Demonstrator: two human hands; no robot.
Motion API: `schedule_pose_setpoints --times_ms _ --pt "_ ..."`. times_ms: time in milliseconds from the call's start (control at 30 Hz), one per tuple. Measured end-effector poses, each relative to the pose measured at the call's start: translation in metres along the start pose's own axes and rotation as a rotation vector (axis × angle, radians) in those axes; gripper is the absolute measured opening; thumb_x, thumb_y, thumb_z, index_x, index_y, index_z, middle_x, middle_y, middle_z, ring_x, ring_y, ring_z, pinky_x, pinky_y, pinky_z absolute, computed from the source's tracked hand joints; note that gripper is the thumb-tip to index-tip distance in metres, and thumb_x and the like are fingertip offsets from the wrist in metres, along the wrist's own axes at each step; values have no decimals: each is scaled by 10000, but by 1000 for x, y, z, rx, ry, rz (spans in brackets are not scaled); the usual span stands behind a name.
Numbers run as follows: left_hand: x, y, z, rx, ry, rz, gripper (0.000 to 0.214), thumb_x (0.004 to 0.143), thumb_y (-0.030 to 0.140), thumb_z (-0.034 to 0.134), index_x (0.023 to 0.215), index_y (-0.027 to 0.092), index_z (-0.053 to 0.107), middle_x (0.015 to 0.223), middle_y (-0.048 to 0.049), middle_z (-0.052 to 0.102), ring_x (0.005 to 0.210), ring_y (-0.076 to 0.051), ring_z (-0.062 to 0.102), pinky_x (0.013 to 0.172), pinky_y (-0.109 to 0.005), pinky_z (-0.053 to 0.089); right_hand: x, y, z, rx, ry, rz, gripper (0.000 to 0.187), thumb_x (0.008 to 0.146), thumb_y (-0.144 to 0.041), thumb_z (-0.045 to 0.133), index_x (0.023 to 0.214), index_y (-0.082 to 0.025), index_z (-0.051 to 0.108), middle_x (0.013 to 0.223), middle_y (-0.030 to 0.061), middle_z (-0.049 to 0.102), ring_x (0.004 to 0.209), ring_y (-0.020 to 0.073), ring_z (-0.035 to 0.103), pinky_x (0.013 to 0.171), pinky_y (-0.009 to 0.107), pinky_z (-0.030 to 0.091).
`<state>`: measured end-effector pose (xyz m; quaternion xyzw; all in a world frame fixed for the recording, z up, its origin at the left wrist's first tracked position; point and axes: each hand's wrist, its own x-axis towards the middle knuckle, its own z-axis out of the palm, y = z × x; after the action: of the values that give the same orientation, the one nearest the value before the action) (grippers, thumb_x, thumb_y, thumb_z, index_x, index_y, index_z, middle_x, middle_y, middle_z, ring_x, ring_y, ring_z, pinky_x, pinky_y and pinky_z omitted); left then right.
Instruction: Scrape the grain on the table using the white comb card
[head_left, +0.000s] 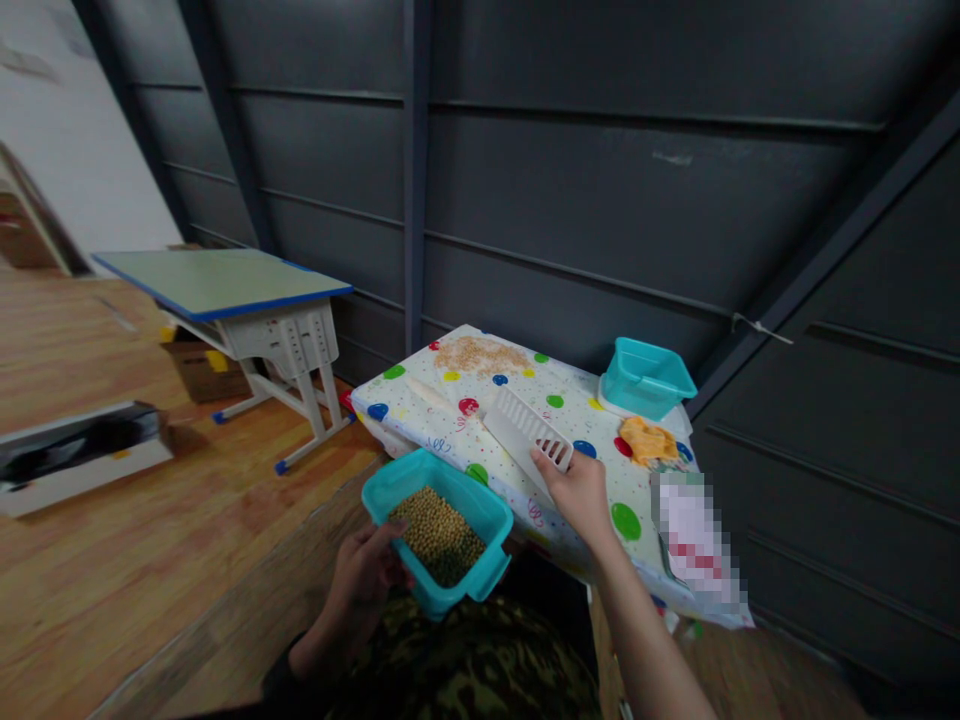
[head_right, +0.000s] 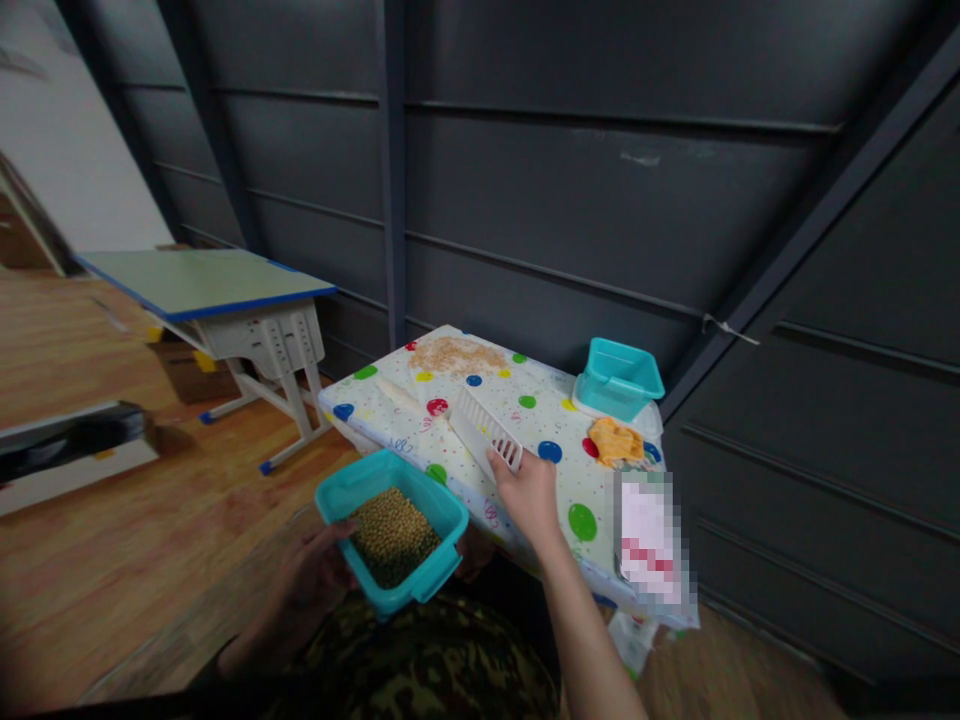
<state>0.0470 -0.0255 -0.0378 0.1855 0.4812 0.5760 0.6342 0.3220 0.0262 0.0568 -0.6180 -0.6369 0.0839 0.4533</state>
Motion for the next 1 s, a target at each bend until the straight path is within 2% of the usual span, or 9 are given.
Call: schedule_pose_setpoints --times_ms 467,733,1000 --pt "0 -1 -2 8 -8 4 416 448 415 949 515 180 612 391 20 552 325 -151 495 311 -280 434 2 5 6 31 -37 -9 407 874 -503 609 675 -171 736 683 100 770 611 254 689 567 301 442" --pt "5 -7 -5 1 -26 16 388 530 424 925 551 174 629 414 19 582 331 -138 503 332 -263 442 9 5 9 95 -22 13 425 862 -533 614 661 -175 720 677 90 763 584 238 658 567 303 434" --pt "-5 5 3 6 26 3 410 435 405 944 490 169 614 385 9 550 319 -158 506 301 -277 428 20 0 17 72 15 15 422 833 -543 622 587 -201 647 600 74 721 565 233 641 549 293 396"
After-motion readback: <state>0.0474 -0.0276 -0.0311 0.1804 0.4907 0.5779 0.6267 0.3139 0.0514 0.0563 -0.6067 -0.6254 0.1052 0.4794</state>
